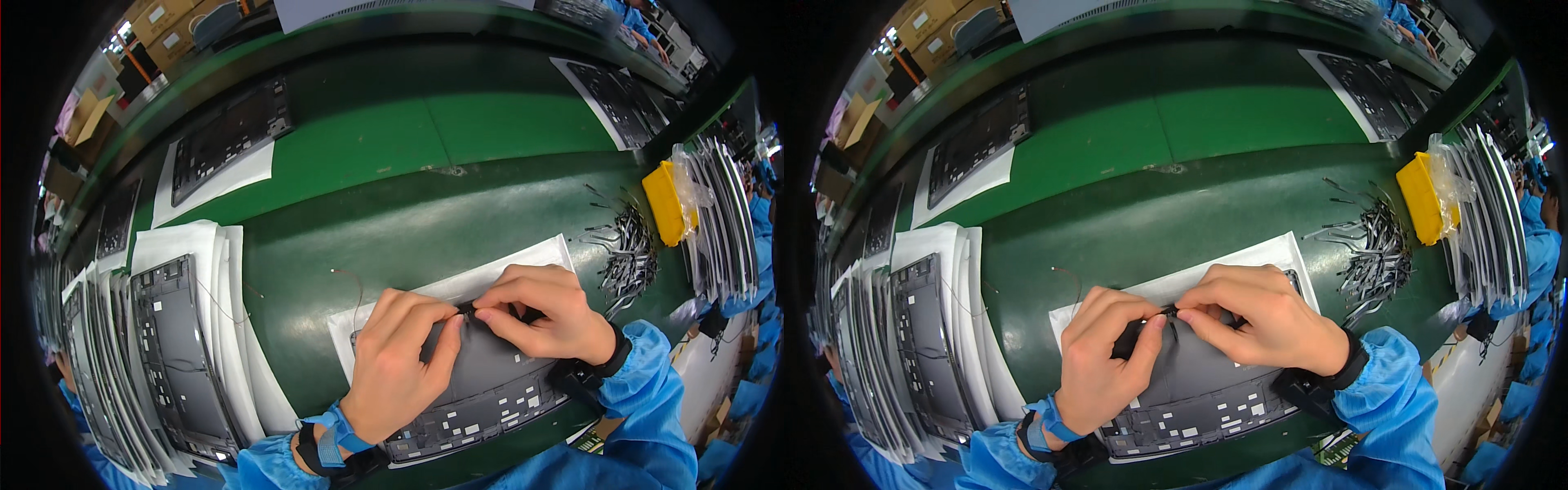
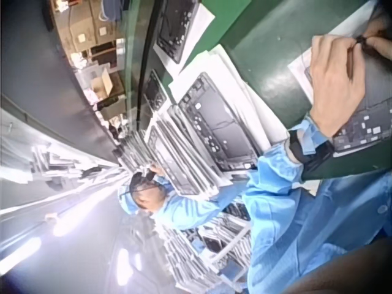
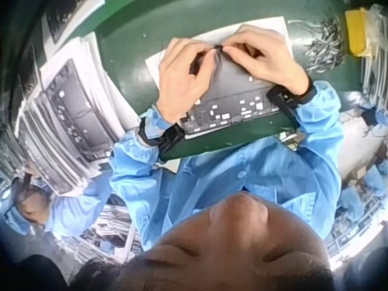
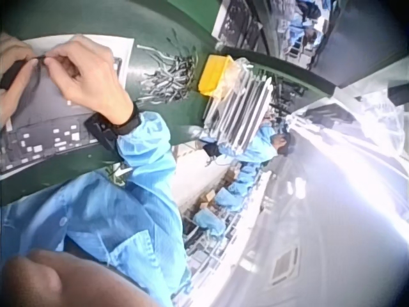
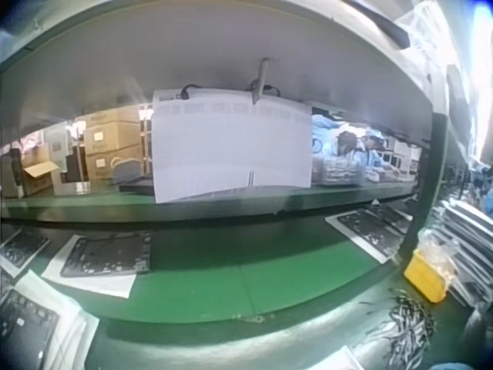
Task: Manually routing cables, applying tape, and assembling internal components into tablet or laptop display back covers on a factory production conveyor belt line.
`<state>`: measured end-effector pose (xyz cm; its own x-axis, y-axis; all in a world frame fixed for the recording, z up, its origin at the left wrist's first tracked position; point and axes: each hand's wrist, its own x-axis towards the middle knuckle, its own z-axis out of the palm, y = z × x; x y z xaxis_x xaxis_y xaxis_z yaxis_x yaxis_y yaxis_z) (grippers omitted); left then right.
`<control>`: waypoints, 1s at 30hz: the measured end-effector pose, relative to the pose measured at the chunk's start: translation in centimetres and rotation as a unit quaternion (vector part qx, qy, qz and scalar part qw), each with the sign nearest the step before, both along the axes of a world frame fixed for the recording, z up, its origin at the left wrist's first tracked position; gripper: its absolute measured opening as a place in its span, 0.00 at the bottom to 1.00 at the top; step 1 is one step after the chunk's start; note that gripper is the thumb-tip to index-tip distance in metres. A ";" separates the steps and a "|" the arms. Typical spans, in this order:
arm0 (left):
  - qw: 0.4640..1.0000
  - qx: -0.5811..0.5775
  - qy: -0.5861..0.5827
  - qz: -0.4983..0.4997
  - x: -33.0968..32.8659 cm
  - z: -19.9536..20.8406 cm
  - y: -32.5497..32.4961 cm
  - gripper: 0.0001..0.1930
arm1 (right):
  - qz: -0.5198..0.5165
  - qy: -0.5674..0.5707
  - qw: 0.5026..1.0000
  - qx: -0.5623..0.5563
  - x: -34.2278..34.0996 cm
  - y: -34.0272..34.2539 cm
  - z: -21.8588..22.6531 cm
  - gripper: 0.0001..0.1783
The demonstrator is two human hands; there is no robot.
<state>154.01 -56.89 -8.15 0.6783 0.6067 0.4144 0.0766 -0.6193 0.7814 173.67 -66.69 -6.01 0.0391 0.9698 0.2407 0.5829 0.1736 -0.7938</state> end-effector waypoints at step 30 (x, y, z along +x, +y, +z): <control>0.997 0.026 0.066 0.044 0.8 -0.1 -0.3 0.12 | -0.027 -0.129 0.988 0.086 0.7 0.1 -1.1 0.10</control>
